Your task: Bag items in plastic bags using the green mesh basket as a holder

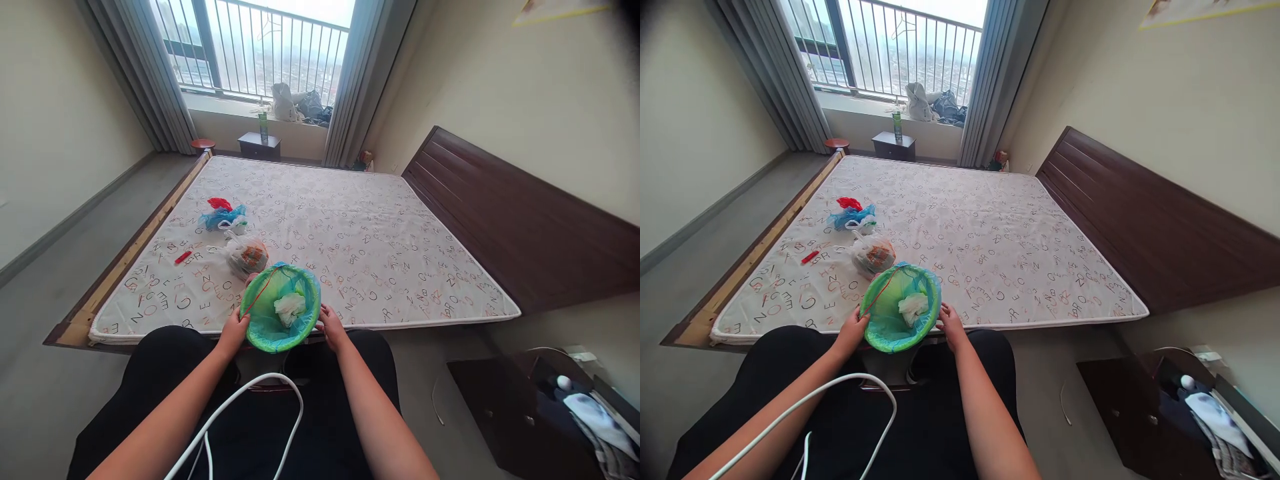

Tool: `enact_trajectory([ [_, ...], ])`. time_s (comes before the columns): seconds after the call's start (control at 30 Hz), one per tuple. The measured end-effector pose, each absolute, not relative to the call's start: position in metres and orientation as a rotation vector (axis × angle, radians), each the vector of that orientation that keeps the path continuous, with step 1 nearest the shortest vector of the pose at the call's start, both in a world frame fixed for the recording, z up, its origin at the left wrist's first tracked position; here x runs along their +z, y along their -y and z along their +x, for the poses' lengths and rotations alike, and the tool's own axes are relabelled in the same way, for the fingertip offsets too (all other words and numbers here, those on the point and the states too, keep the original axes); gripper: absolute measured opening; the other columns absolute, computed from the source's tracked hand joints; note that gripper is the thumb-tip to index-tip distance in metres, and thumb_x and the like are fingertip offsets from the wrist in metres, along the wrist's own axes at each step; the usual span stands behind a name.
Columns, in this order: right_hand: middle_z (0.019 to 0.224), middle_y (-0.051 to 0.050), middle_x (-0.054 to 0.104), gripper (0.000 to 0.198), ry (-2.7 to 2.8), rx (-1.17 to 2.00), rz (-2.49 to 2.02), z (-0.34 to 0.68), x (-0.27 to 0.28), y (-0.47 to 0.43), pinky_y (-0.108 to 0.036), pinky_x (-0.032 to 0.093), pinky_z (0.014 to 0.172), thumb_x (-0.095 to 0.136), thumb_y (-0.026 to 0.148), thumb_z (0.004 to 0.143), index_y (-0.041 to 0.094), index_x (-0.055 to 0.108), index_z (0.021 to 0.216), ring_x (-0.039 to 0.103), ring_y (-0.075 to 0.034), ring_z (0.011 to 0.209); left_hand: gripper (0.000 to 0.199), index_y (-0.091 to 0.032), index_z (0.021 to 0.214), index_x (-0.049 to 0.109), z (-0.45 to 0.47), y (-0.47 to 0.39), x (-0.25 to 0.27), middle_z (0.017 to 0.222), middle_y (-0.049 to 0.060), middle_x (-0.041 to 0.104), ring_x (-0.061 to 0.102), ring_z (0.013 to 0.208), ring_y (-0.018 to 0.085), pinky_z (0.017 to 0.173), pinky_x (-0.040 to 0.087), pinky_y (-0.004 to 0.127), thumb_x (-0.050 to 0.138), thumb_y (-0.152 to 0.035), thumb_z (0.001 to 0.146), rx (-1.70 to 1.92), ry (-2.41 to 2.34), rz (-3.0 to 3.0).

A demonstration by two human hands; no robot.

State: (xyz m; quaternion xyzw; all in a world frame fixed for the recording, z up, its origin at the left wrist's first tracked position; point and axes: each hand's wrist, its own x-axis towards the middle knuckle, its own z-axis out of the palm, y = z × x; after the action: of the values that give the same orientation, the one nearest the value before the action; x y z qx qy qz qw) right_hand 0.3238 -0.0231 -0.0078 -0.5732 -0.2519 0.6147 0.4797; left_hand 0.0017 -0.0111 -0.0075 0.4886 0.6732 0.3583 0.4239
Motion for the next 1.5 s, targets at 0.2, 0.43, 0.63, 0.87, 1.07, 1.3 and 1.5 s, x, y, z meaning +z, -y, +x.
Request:
enact_trajectory([
  [0.2,0.089,-0.004,0.068,0.058,0.685,1.45,-1.503,0.317,-0.018,0.028,-0.025,0.044,0.055,0.076,0.048,0.067,0.02,0.066,0.117,0.058,-0.014,0.065,0.056,-0.012,0.119,0.065,0.001,0.011,-0.01,0.106,0.013,0.076,0.07,0.096,0.029,0.087,0.053,0.039,0.056,-0.047,0.077,0.943,-1.622,1.184],
  [0.43,0.08,-0.001,0.068,0.031,0.757,1.275,-1.47,0.314,-0.005,0.03,-0.027,0.048,0.068,0.077,0.036,0.064,0.02,0.068,0.088,0.059,-0.017,0.077,0.06,-0.011,0.126,0.064,0.003,0.011,-0.005,0.108,0.012,0.076,0.069,0.096,0.028,0.086,0.053,0.037,0.054,-0.045,0.078,0.942,-1.622,1.215],
  [0.63,0.075,0.006,0.06,0.03,0.539,1.231,-1.368,0.329,-0.003,0.027,-0.025,0.053,0.063,0.068,0.035,0.068,0.026,0.046,0.087,0.058,-0.013,0.067,0.054,-0.013,0.12,0.068,0.008,0.014,0.008,0.099,0.01,0.076,0.068,0.089,0.028,0.079,0.052,0.035,0.053,-0.042,0.078,0.92,-1.72,1.238],
  [0.87,0.082,0.003,0.068,0.046,0.464,1.384,-1.234,0.343,0.015,0.032,-0.025,0.052,0.052,0.078,0.031,0.065,0.025,0.055,0.104,0.061,-0.013,0.061,0.046,-0.013,0.11,0.07,0.01,0.013,0.0,0.09,0.009,0.076,0.067,0.08,0.025,0.073,0.053,0.033,0.057,-0.041,0.076,1.028,-1.694,1.134],
  [1.07,0.096,-0.003,0.075,0.045,0.527,1.558,-1.225,0.348,0.024,0.036,-0.027,0.054,0.056,0.084,0.03,0.062,0.02,0.066,0.101,0.065,-0.015,0.067,0.043,-0.015,0.108,0.069,0.007,0.013,-0.002,0.095,0.008,0.076,0.067,0.088,0.026,0.078,0.052,0.033,0.055,-0.041,0.077,0.999,-1.72,1.179],
  [1.3,0.088,-0.001,0.074,0.037,0.472,1.487,-1.209,0.357,0.031,0.034,-0.031,0.056,0.07,0.074,0.028,0.068,0.023,0.061,0.102,0.068,-0.016,0.074,0.041,-0.016,0.107,0.069,0.006,0.013,-0.001,0.097,0.009,0.076,0.068,0.091,0.028,0.078,0.052,0.034,0.055,-0.042,0.079,0.96,-1.727,1.238],
  [1.5,0.096,-0.003,0.075,0.035,0.486,1.566,-1.126,0.351,0.045,0.039,-0.029,0.054,0.065,0.074,0.031,0.069,0.023,0.06,0.099,0.069,-0.018,0.075,0.046,-0.016,0.114,0.067,0.009,0.015,0.001,0.102,0.01,0.075,0.068,0.094,0.028,0.082,0.051,0.035,0.051,-0.046,0.083,0.926,-1.712,1.313],
])
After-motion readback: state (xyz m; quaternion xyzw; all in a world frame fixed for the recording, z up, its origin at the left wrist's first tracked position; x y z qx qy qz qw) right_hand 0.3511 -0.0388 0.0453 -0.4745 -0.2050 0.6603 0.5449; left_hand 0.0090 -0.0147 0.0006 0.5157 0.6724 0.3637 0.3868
